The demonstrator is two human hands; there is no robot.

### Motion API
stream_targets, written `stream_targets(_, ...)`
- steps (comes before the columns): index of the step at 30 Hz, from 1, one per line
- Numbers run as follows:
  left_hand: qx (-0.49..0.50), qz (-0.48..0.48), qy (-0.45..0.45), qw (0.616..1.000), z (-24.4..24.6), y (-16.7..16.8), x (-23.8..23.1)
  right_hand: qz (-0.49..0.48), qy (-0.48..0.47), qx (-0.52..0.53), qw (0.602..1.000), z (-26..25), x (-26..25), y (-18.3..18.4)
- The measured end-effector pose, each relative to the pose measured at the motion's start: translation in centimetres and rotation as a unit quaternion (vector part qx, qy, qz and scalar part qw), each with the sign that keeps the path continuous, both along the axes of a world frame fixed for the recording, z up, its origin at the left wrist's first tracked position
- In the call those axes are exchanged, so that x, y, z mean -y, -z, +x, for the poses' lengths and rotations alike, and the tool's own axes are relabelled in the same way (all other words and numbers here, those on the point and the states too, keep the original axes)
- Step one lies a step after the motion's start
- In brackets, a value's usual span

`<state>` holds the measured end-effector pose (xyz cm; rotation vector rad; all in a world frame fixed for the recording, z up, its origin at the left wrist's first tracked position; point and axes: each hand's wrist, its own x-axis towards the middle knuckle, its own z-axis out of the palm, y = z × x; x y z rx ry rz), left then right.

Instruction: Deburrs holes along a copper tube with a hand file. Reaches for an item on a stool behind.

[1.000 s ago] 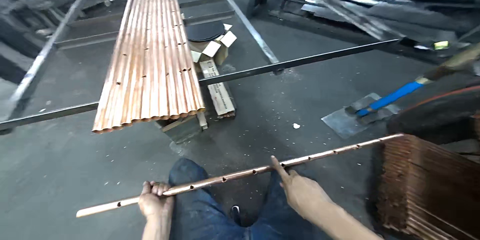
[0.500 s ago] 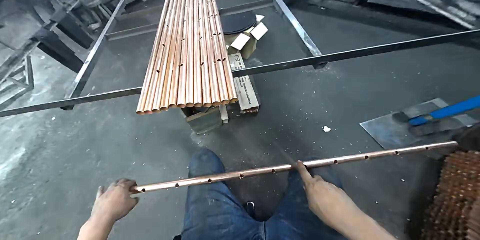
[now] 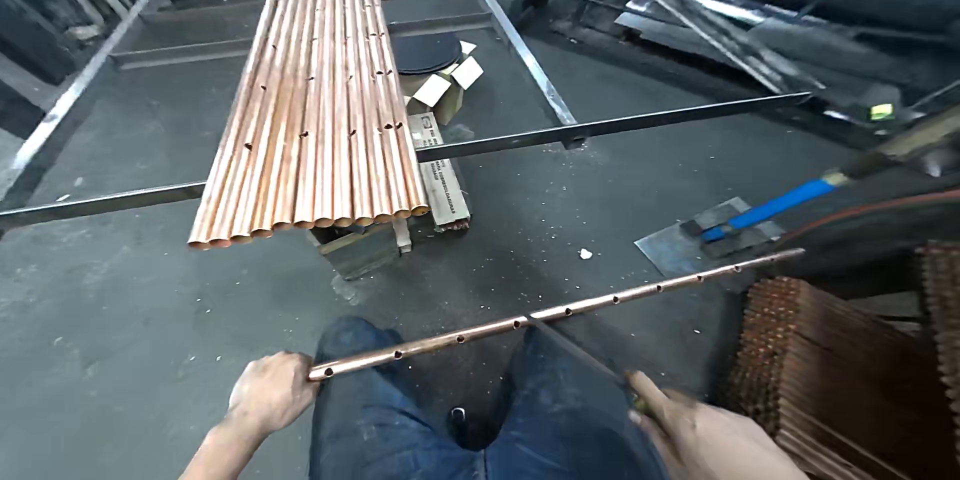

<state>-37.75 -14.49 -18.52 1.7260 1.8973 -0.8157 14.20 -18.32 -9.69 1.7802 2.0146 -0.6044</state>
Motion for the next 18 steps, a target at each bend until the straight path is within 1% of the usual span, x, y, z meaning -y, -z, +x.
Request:
stream_targets(3,0.006,0.0,0.009,1.0,0.3,0.9,-1.2,-0.028,0.026,0.013,0.999,0.5,0.7,0.4)
stream_targets(8,0.007,-0.022,0.021,1.0,-0.2,1.8,-2.1,-0.026,0.017,0.008,0.999,-0.2,1.1,0.6)
stream_targets(18,-0.01,-0.047,0.029,0.998,0.6,1.2,-2.7,-0.019,0.011,0.015,1.0,-0.3,1.9,0.9)
